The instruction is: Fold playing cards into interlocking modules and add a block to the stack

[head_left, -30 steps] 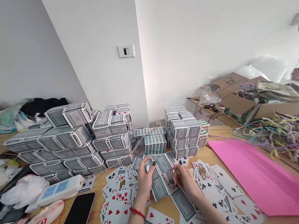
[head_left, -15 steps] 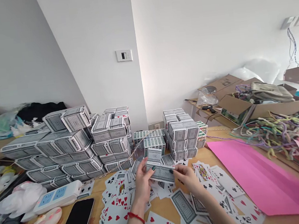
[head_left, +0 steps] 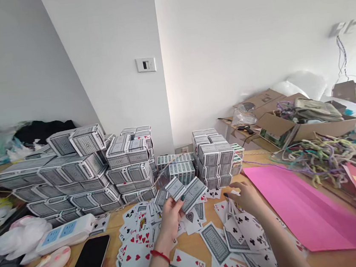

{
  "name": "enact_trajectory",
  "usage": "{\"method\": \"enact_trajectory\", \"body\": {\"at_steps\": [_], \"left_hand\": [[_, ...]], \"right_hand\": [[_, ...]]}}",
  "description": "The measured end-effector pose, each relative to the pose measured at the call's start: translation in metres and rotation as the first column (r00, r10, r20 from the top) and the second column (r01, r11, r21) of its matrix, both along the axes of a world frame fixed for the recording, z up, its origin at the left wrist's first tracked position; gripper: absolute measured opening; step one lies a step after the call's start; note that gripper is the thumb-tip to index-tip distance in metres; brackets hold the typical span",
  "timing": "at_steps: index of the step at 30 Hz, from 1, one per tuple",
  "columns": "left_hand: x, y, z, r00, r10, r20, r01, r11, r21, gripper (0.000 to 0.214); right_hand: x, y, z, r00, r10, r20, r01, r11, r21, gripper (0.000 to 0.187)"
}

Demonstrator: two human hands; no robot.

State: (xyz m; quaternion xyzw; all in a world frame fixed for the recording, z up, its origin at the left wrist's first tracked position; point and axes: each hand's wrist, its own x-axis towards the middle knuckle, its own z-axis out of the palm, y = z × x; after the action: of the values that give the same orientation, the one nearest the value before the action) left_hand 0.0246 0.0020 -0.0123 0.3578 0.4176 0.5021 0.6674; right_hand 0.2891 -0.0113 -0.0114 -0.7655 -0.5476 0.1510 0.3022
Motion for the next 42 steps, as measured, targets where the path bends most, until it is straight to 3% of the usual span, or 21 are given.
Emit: {"method": "enact_trajectory", "body": {"at_steps": [2, 4, 8, 10, 16, 20, 24, 28, 30, 36, 42], "left_hand": [[0.000, 0.001, 0.001, 0.998, 0.044, -0.040, -0.044, 0.999, -0.010, 0.026], [-0.001, 0.002, 0.000, 0.994, 0.073, -0.078, -0.074, 0.997, -0.010, 0.025], [-0.003, 0.003, -0.002, 0.990, 0.079, -0.118, -0.078, 0.997, 0.011, 0.027], [-0.004, 0.002, -0.003, 0.990, 0.083, -0.117, -0.082, 0.997, 0.016, 0.027], [-0.005, 0.001, -0.001, 0.991, 0.098, -0.090, -0.101, 0.995, -0.025, 0.027], [-0.005, 0.003, -0.004, 0.988, 0.143, -0.053, -0.144, 0.989, -0.026, 0.026], [-0.004, 0.004, -0.006, 0.993, 0.098, 0.065, -0.097, 0.995, -0.013, 0.026], [-0.004, 0.001, -0.006, 0.994, 0.028, 0.110, -0.030, 0.999, 0.018, 0.023], [-0.003, 0.001, -0.006, 0.995, 0.010, 0.103, -0.012, 1.000, 0.024, 0.021], [-0.004, 0.001, -0.009, 0.996, -0.026, 0.081, 0.023, 0.999, 0.043, 0.022], [-0.006, 0.003, -0.009, 0.998, -0.029, 0.050, 0.027, 0.999, 0.032, 0.020]], "right_hand": [[0.008, -0.001, -0.009, 0.979, -0.019, 0.205, 0.054, 0.985, -0.167, 0.042], [0.009, -0.002, -0.016, 0.954, 0.008, 0.300, 0.081, 0.956, -0.281, 0.044], [0.002, 0.001, -0.021, 0.968, 0.048, 0.246, 0.052, 0.922, -0.384, 0.043], [-0.001, 0.002, -0.021, 0.976, 0.039, 0.214, 0.047, 0.923, -0.382, 0.044], [-0.003, -0.001, -0.017, 0.946, -0.028, 0.323, 0.137, 0.937, -0.320, 0.047], [-0.004, 0.000, -0.018, 0.975, -0.022, 0.219, 0.094, 0.942, -0.323, 0.050], [-0.005, 0.001, -0.019, 0.989, -0.008, 0.147, 0.062, 0.929, -0.364, 0.046], [-0.005, 0.001, -0.018, 0.952, -0.011, 0.307, 0.116, 0.938, -0.327, 0.043], [-0.004, 0.001, -0.017, 0.950, -0.013, 0.311, 0.121, 0.936, -0.331, 0.043], [-0.008, 0.002, -0.020, 0.984, -0.002, 0.177, 0.066, 0.932, -0.357, 0.039], [-0.021, -0.002, -0.014, 0.989, 0.112, -0.101, -0.137, 0.948, -0.287, 0.015]]}}
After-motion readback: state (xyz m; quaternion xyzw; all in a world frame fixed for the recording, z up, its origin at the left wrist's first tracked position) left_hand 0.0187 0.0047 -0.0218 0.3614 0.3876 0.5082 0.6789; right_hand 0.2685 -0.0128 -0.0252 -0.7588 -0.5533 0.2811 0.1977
